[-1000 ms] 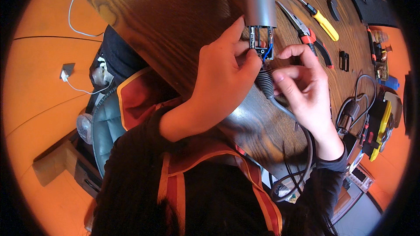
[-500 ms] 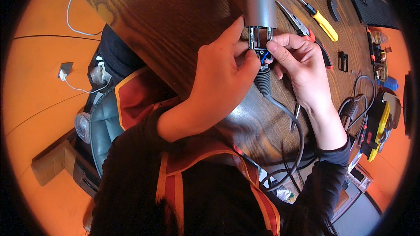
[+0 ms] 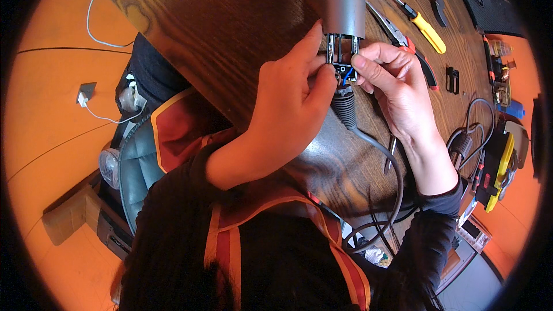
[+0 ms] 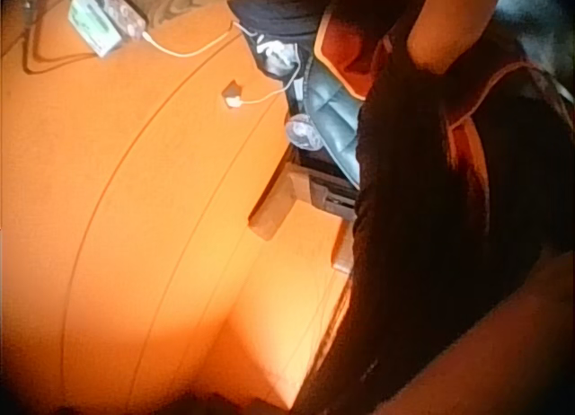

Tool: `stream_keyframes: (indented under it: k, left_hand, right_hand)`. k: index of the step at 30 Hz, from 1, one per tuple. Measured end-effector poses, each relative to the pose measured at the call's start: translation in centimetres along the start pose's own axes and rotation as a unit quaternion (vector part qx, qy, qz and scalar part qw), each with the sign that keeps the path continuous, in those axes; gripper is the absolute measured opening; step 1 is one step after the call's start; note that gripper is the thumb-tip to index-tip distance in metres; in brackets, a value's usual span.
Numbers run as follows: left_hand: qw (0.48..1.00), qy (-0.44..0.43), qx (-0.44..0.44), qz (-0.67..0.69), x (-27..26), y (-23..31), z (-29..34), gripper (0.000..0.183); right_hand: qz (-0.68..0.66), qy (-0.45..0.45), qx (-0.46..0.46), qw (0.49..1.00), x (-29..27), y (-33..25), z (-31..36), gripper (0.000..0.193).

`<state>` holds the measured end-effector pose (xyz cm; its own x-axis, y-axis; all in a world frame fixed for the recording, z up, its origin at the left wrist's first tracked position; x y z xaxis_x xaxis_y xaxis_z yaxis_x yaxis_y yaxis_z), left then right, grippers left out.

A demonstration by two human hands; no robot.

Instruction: The person disassembles a hair dryer, removes the pink nozzle, and manipulates internal wiring and components on a wooden workbench. They repeatedly attach and detach the power cord and nozzle, adjusting wires and parts with both hands.

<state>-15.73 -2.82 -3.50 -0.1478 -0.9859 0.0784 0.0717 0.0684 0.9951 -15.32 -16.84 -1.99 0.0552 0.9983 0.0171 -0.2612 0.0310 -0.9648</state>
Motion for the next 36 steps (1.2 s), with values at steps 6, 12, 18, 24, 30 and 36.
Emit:
stream_keyframes:
  k: [6, 12, 18, 24, 30, 36]
  left_hand:
    - [0.992, 0.080, 0.091, 0.038, -0.08, -0.05, -0.53, 0.042]
    - [0.996, 0.053, 0.064, 0.037, -0.03, -0.01, -0.44, 0.043]
    - [1.000, 0.001, 0.018, -0.010, -0.05, 0.36, -0.26, 0.048]
    - [1.000, 0.006, 0.014, -0.023, -0.13, 0.24, -0.23, 0.048]
    - [0.998, 0.036, 0.045, -0.023, -0.14, -0.20, -0.33, 0.045]
    - [0.997, 0.051, 0.061, -0.006, -0.11, 0.00, -0.68, 0.043]
  right_hand:
    - [-0.031, 0.014, -0.007, 0.999, 0.14, 0.26, 0.39, 0.009]
    - [-0.029, -0.011, -0.008, 0.999, 0.35, 0.09, 0.60, 0.012]
    - [-0.028, 0.023, 0.017, 0.999, 0.19, 0.13, 0.72, 0.011]
    - [0.049, 0.002, -0.035, 0.998, 0.55, -0.27, 0.77, 0.011]
    - [0.072, 0.015, -0.078, 0.994, 0.81, -0.45, 0.88, 0.011]
    - [0.029, 0.012, -0.068, 0.997, 0.68, -0.66, 0.85, 0.004]
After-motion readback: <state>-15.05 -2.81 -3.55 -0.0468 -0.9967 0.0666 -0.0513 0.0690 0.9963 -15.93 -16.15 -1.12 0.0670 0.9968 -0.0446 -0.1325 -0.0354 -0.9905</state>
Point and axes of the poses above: each hand's wrist, its own z-axis away from the middle knuckle, its own x-axis out of the palm, y = z × x, the point moved 6 cm from there along -z, towards the middle knuckle, and after that the axes turned 10 degrees about y, right-handed, at the moved point
